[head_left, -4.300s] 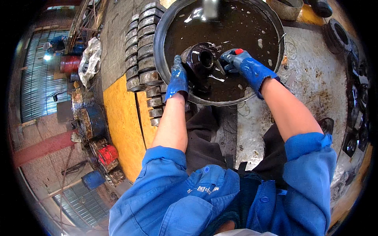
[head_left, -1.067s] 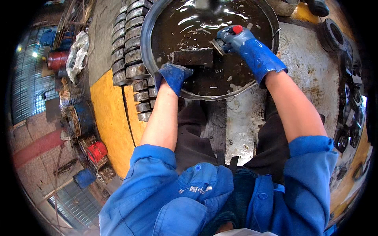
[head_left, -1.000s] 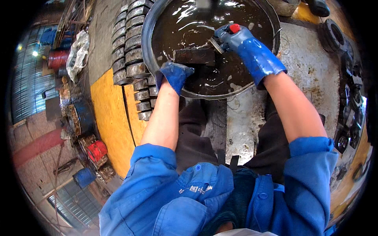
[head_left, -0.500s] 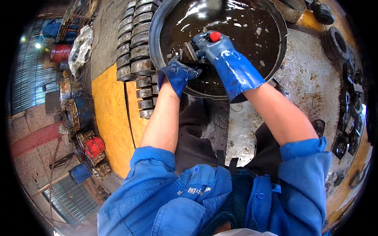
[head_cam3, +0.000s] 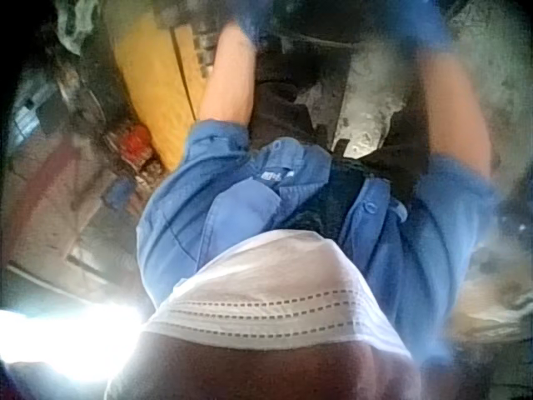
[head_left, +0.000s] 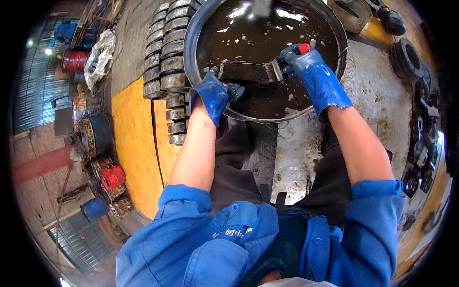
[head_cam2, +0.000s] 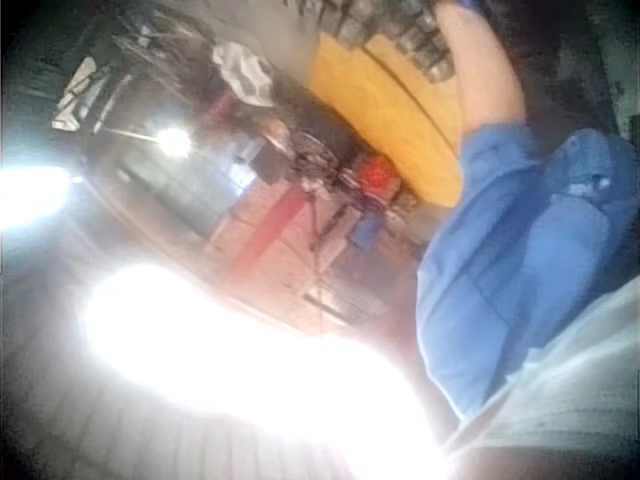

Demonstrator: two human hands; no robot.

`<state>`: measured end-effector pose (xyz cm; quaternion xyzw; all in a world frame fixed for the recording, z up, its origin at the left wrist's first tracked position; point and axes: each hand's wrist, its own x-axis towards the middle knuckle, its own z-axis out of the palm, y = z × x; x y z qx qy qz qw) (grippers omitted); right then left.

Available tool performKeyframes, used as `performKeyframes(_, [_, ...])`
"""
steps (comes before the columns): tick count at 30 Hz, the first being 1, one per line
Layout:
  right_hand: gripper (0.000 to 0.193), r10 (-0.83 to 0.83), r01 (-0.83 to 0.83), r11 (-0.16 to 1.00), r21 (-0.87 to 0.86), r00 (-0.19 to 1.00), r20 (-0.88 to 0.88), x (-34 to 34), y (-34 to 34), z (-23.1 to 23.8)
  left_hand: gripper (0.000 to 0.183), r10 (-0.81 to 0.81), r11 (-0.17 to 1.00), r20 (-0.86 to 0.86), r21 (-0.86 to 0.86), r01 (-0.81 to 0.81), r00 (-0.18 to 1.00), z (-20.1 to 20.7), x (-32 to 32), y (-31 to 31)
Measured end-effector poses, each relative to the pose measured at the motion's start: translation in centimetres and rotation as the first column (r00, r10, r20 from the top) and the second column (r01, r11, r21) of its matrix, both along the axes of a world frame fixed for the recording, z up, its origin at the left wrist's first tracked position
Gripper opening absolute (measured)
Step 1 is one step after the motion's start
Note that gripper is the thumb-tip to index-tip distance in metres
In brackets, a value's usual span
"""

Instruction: The person cleans various metal components by dipping them into a barrel of dark liquid and scrubbing them with a brush while wearing blue protective gloves.

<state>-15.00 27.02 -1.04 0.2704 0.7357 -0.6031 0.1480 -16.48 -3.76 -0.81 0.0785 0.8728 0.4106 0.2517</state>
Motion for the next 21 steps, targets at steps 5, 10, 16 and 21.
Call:
performKeyframes(5, [0.025,0.026,0.027,0.940,0.339,0.988,-0.151,0.0,2.7,-0.8,0.083,0.349,0.619,0.614,0.415,-0.666,0.707,0.7,0.5,1.6])
performKeyframes(10, [0.030,-0.054,0.113,0.925,0.363,0.984,-0.170,0.4,3.1,2.0,0.071,0.514,0.431,0.678,0.326,-0.841,0.526,6.1,3.2,7.6])
performKeyframes(16, [0.037,-0.082,0.173,0.952,0.251,0.939,-0.333,1.7,3.2,6.0,0.067,0.400,0.875,0.137,0.237,-0.422,0.906,5.5,5.2,9.9])
performKeyframes(21, [0.035,-0.091,0.212,0.947,0.242,0.898,-0.430,2.5,3.5,8.6,0.073,0.111,0.920,-0.424,-0.298,-0.254,0.899,1.8,4.9,11.5])
